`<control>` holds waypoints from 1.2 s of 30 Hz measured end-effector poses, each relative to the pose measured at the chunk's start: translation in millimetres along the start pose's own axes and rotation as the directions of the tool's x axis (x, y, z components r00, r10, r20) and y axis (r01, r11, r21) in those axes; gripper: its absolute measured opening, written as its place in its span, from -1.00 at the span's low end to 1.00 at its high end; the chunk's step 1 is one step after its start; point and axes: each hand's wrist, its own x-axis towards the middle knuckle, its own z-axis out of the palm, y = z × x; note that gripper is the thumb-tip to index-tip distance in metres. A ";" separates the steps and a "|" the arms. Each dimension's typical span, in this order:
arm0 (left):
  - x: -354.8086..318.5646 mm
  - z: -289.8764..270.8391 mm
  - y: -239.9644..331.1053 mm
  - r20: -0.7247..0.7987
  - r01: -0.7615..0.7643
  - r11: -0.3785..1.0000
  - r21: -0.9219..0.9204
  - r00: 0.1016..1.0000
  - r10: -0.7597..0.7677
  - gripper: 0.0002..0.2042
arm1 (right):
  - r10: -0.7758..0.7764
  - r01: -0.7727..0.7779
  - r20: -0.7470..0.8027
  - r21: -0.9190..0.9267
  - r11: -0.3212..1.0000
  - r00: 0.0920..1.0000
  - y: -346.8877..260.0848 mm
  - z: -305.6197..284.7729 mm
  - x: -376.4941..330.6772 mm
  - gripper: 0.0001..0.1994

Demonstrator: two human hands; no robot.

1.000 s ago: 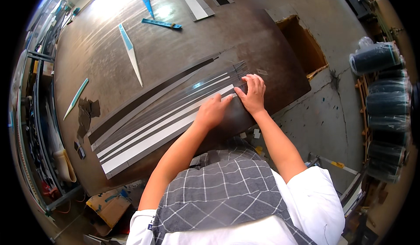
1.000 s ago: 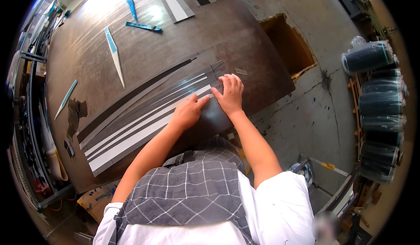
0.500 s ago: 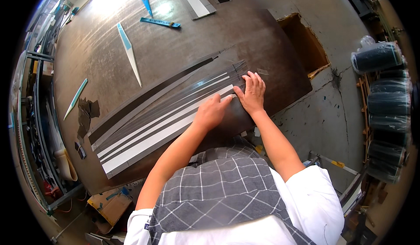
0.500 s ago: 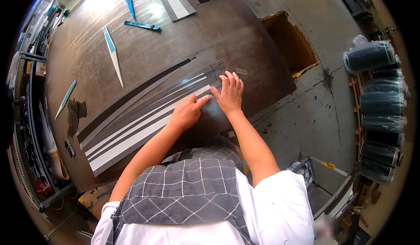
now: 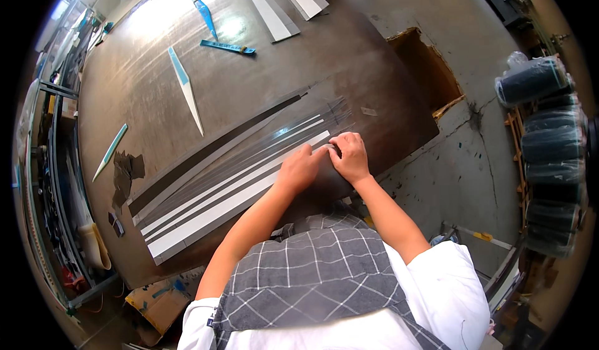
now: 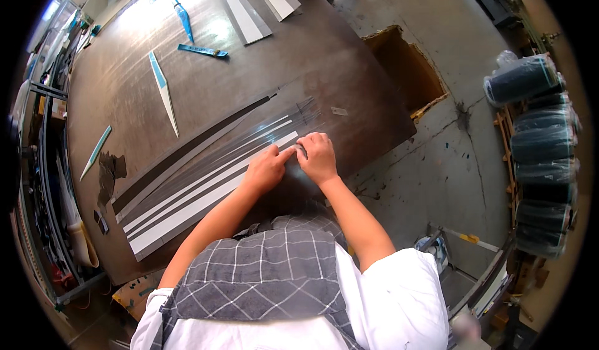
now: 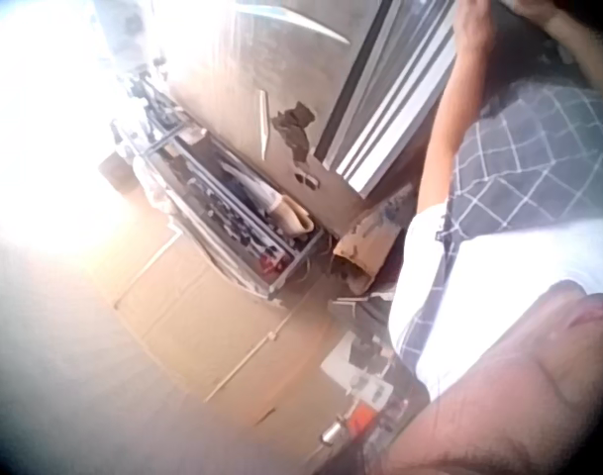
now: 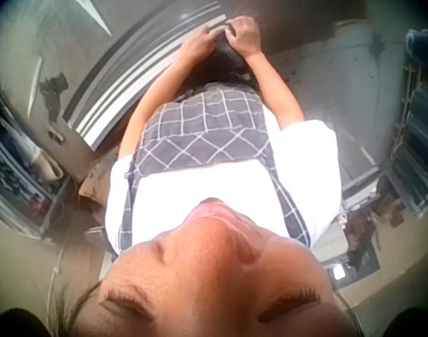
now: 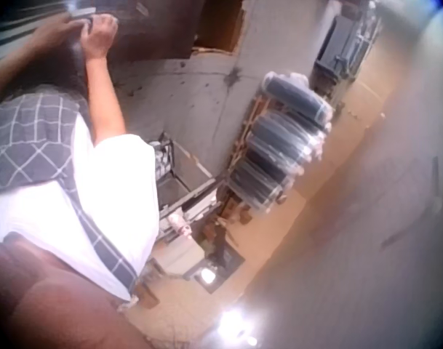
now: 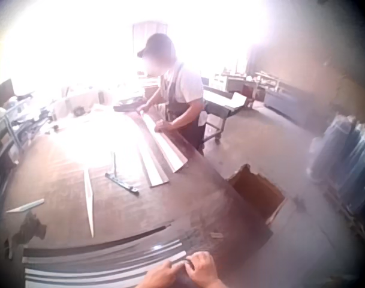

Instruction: The person aligns and stacks long white and blue strips on a metal table, then peels backing from dark strips and places them on the table. The person handles the strips by hand without visible tools.

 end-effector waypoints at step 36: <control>-73.5 19.4 -14.1 -0.273 0.017 0.978 0.206 0.961 0.040 -0.59 | 0.055 -0.033 -0.075 0.259 0.965 0.996 -106.5 17.7 -55.3 -0.89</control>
